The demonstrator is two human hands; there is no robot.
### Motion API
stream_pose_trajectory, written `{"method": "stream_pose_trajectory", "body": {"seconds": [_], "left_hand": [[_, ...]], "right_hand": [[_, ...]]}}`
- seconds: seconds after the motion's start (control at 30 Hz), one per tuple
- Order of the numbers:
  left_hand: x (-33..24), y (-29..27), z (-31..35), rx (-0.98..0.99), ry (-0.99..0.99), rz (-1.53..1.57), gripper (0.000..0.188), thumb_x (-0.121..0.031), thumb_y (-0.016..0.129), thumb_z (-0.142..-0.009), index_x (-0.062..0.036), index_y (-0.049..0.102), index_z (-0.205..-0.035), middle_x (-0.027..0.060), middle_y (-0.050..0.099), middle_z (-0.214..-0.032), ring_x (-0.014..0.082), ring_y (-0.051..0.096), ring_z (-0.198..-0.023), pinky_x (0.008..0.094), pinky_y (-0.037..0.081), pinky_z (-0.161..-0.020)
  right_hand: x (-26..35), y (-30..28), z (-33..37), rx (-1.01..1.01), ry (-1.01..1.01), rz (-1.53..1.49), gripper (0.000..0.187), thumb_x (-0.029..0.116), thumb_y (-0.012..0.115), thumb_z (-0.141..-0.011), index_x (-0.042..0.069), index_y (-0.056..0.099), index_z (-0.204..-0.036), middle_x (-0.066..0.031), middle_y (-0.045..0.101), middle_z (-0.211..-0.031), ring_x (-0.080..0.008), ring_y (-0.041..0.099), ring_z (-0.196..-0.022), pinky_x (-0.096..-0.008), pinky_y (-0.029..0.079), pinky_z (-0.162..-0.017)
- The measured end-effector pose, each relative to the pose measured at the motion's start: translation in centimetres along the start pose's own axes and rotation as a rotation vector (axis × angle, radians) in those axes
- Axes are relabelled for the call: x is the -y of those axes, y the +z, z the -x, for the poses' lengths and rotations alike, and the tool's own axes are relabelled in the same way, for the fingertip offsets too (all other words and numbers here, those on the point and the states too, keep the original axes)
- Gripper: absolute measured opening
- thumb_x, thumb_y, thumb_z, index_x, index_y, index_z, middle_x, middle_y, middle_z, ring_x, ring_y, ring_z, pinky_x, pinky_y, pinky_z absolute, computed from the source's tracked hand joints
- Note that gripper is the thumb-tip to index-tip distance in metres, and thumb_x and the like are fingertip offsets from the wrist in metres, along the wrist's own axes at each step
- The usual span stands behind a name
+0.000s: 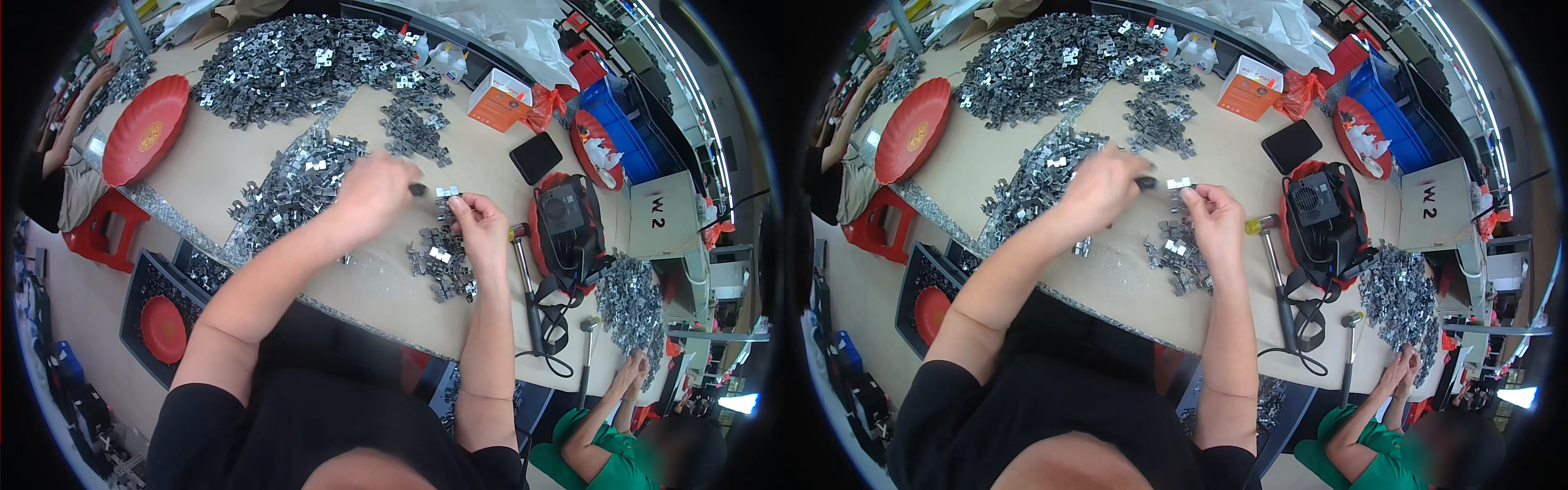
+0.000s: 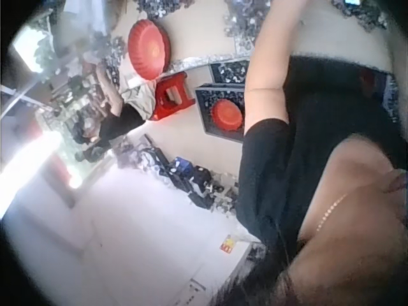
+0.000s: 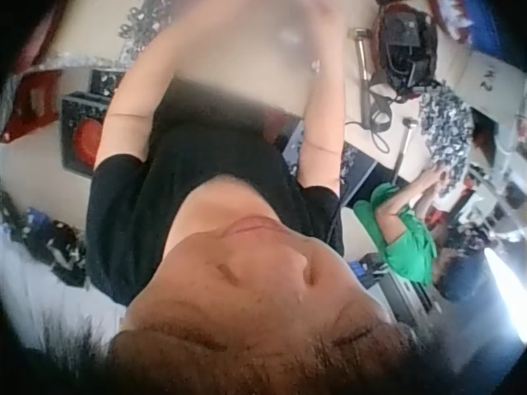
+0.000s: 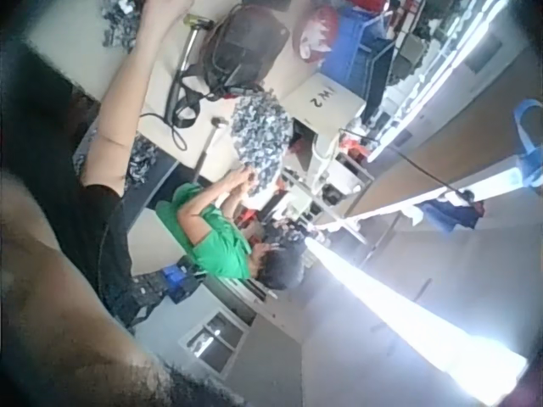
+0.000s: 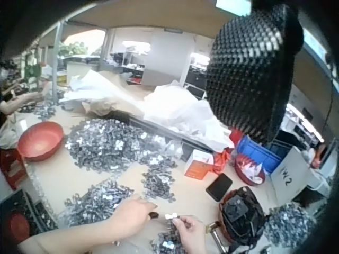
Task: The person scoops metal pieces from a container using a tray, dumps them onto the table, removes plastic packaging, and assembles the small metal components together by hand.
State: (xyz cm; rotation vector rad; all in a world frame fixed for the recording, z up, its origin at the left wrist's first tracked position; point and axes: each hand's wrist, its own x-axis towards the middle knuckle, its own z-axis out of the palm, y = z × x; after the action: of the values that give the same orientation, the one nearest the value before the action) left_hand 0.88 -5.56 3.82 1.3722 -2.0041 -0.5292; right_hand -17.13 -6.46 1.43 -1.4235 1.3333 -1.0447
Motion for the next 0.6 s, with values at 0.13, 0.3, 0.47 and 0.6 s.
{"method": "stream_pose_trajectory", "body": {"seconds": [0.13, 0.3, 0.47, 0.6], "left_hand": [[2.8, -0.9, -1.6, -0.067, 0.004, -0.682, 0.011, -0.006, 0.053, -0.065, -0.0048, 0.060, -0.073, 0.0097, 0.060, -0.073, 0.0247, 0.055, -0.074, 0.0355, 0.038, -0.068], [2.9, -1.5, -3.5, 0.271, -0.170, -0.756, 0.013, -0.008, 0.052, -0.068, -0.0089, 0.062, -0.076, 0.0075, 0.060, -0.085, 0.0202, 0.055, -0.085, 0.0346, 0.036, -0.074], [3.7, -0.5, -4.4, 0.190, -0.204, -0.671, 0.016, -0.007, 0.052, -0.067, -0.0077, 0.061, -0.081, 0.0082, 0.061, -0.081, 0.0217, 0.056, -0.083, 0.0353, 0.037, -0.074], [4.1, -1.4, -3.9, 0.209, -0.171, -0.671, 0.019, -0.007, 0.050, -0.068, -0.0064, 0.060, -0.084, 0.0105, 0.061, -0.080, 0.0237, 0.056, -0.083, 0.0363, 0.038, -0.075]], "right_hand": [[1.6, -1.1, -1.5, 0.076, 0.076, 0.702, 0.029, 0.029, 0.060, -0.072, 0.000, 0.062, -0.070, -0.0135, 0.058, -0.067, -0.0255, 0.056, -0.060, -0.0343, 0.043, -0.059], [3.5, -0.5, -4.8, 0.101, 0.052, 1.019, 0.029, 0.030, 0.057, -0.073, 0.002, 0.063, -0.074, -0.0156, 0.059, -0.069, -0.0311, 0.057, -0.069, -0.0386, 0.043, -0.064], [-2.0, 0.6, -10.6, -0.026, -0.286, 0.699, 0.024, 0.018, 0.060, -0.071, 0.002, 0.060, -0.089, -0.0164, 0.058, -0.085, -0.0292, 0.057, -0.079, -0.0364, 0.043, -0.071], [-0.5, 1.6, -10.6, 0.155, -0.218, 0.755, 0.029, 0.013, 0.061, -0.069, 0.003, 0.057, -0.096, -0.0176, 0.057, -0.085, -0.0291, 0.056, -0.081, -0.0342, 0.043, -0.073]]}}
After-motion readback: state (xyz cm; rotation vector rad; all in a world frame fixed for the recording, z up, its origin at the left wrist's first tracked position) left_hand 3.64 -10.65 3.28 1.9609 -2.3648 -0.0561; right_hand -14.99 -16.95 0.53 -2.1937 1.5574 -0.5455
